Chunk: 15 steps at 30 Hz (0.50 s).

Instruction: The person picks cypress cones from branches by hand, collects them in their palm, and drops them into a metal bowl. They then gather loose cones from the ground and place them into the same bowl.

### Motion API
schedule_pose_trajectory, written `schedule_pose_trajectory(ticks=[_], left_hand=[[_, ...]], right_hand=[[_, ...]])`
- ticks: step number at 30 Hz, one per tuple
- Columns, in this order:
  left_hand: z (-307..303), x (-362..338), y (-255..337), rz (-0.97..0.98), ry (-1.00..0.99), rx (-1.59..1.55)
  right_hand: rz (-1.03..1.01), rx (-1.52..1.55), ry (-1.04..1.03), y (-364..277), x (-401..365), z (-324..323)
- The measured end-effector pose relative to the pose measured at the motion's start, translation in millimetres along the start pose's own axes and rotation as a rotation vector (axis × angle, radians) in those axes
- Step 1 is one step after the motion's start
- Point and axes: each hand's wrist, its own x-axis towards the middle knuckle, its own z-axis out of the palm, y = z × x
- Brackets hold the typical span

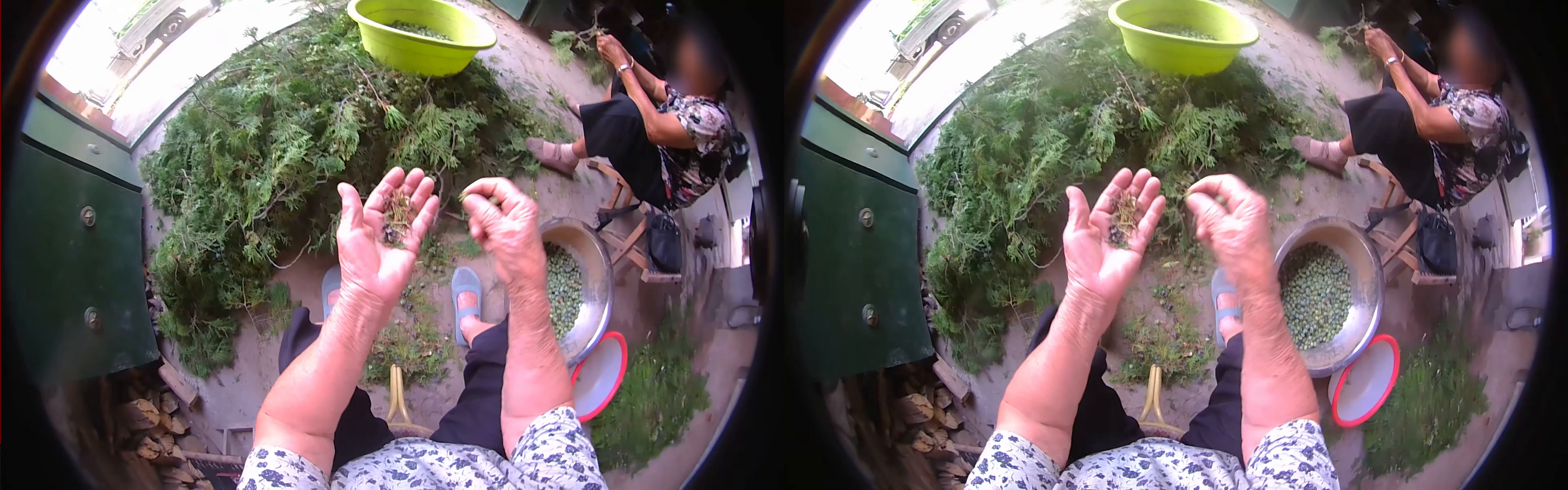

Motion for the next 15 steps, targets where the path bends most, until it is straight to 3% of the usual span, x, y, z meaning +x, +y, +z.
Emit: schedule_pose_trajectory(ticks=[6, 11, 13, 15], left_hand=[[-2, -19, 2, -0.085, -0.025, 0.193], [-16, -46, 3, -0.197, -0.113, 0.467], [-26, -59, 2, -0.292, -0.296, 0.749], [-29, -75, -3, -0.411, -0.322, 0.909]], right_hand=[[-0.009, -0.180, 0.209, 46, 0, -105], [0.168, -0.595, 0.367, 86, -25, -194], [0.228, -0.691, 0.426, 101, -37, -215], [0.325, -0.746, 0.443, 111, -47, -236]])
